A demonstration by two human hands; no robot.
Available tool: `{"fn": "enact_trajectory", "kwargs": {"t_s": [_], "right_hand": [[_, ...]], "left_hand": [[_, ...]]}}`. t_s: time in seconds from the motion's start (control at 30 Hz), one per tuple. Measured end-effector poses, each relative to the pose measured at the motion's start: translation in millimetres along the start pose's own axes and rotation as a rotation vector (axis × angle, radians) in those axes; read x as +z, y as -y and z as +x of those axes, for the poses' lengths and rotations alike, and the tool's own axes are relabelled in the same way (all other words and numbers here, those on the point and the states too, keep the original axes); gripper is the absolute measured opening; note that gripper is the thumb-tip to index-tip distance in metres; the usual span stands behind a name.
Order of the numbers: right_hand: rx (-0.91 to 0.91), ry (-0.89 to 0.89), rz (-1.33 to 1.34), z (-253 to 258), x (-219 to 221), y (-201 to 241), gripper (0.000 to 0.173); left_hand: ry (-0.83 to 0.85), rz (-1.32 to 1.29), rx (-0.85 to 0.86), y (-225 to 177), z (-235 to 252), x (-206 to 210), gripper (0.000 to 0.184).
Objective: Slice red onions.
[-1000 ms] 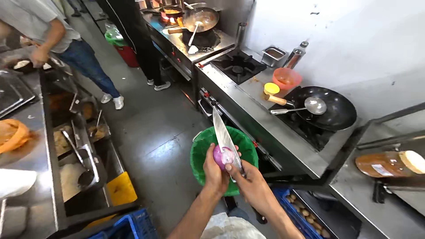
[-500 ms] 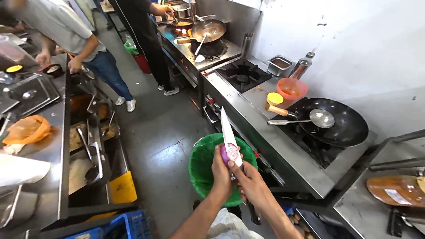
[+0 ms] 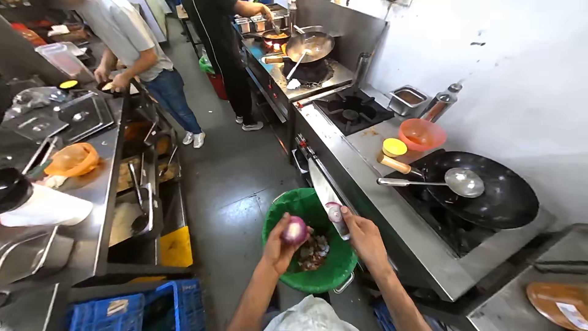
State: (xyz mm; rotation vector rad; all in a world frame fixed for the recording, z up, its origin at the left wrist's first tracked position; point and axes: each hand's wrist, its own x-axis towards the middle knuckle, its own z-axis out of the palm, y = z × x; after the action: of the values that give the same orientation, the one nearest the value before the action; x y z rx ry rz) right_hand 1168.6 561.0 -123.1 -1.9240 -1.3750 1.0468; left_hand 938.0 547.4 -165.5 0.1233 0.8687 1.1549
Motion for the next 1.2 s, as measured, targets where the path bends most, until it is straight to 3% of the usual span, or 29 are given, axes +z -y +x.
{"fn": "enact_trajectory", "kwargs": {"t_s": [0.07, 0.17, 0.23, 0.33, 0.5, 0.67, 1.2], "right_hand": [[0.006, -0.05, -0.307, 12.2, -1.8, -12.6, 0.064], [0.094, -0.051, -0.518, 16.2, -1.2, -19.1, 0.071], [0.064, -0.081, -0.454, 11.1, 0.4, -20.0, 0.075], [-0.091, -0.078, -0.14, -6.4, 4.1, -12.2, 0.063], [-0.094, 0.107, 0.209, -48.4, 11.9, 30.3, 0.046], [-0.082, 0.074, 0.151, -53.8, 13.4, 30.0, 0.044], [-0.045, 0.112, 0.083, -58.8, 11.0, 24.0, 0.047]], "left_hand": [[-0.047, -0.058, 0.002, -12.4, -7.0, -3.3, 0.051], [0.062, -0.069, 0.037, -25.4, -11.2, -3.4, 0.065], [0.174, -0.045, 0.057, -30.4, -11.1, 3.1, 0.067], [0.251, 0.011, 0.099, -31.0, -13.9, 20.3, 0.062], [0.182, 0.012, 0.118, -23.6, -13.8, 49.8, 0.081], [0.144, -0.048, 0.094, -16.4, -9.1, 58.2, 0.082], [-0.091, -0.087, 0.102, -2.7, -5.1, 88.2, 0.059]]}}
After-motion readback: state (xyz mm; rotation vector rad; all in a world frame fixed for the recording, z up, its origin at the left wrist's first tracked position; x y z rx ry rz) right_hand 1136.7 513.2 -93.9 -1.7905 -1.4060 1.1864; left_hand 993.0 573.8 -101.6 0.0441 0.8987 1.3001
